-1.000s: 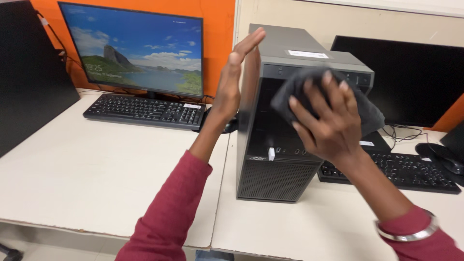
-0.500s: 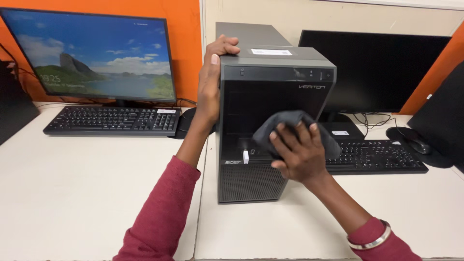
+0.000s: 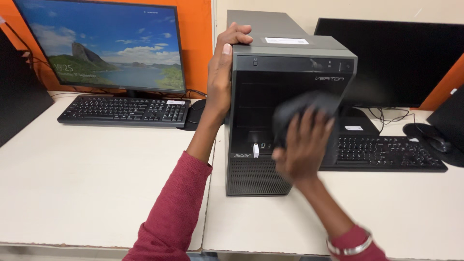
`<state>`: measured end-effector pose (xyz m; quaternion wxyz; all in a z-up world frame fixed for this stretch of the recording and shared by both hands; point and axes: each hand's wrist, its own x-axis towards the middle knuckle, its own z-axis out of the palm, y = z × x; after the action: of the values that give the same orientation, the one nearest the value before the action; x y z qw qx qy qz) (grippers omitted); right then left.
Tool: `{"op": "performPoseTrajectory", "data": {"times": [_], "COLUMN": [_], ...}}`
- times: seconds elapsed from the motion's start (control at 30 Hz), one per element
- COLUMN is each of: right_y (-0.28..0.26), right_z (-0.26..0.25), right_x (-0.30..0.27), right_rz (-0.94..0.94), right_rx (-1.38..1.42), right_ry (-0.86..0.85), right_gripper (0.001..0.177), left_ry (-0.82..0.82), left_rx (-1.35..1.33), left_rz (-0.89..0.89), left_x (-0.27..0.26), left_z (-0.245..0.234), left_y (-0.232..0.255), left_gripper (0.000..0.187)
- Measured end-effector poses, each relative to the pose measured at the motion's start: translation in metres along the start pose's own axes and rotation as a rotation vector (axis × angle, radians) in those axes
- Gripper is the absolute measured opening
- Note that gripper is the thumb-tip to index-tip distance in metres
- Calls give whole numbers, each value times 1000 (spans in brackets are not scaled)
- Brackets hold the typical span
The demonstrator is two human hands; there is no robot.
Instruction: The person wipes a computer mouse, monitor, and tower with a dark cloth. They clean the mouse first, then the monitor screen and base, and finally the tower's top, sides, and front panel.
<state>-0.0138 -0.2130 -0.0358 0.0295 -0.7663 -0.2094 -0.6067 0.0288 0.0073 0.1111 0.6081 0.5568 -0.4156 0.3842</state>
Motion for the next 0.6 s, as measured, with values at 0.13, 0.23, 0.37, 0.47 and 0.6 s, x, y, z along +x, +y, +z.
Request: {"op": "performPoseTrajectory", "data": {"times": [0.13, 0.23, 0.37, 0.47, 0.6], "right_y": [-10, 7, 22, 10, -30], "right_z": [14, 12, -11, -9, 11], "right_x": [-86, -39, 68, 81, -22], "right_rz": [-123, -59, 142, 161, 30], "right_rx": [-32, 4, -71, -11, 54], "right_ry": [-217, -77, 83, 162, -102], "right_gripper": [77, 80, 81, 93, 109], "left_ry": [-2, 6, 1, 2, 3], "left_rx": [14, -3, -6, 8, -114], "left_rz": [8, -1, 6, 48, 20], "left_x": [-2, -3, -2, -2, -5], "left_z": [-1, 0, 0, 0, 0], "left_y": [2, 3, 1, -2, -2], "left_gripper": [49, 49, 48, 47, 44]}}
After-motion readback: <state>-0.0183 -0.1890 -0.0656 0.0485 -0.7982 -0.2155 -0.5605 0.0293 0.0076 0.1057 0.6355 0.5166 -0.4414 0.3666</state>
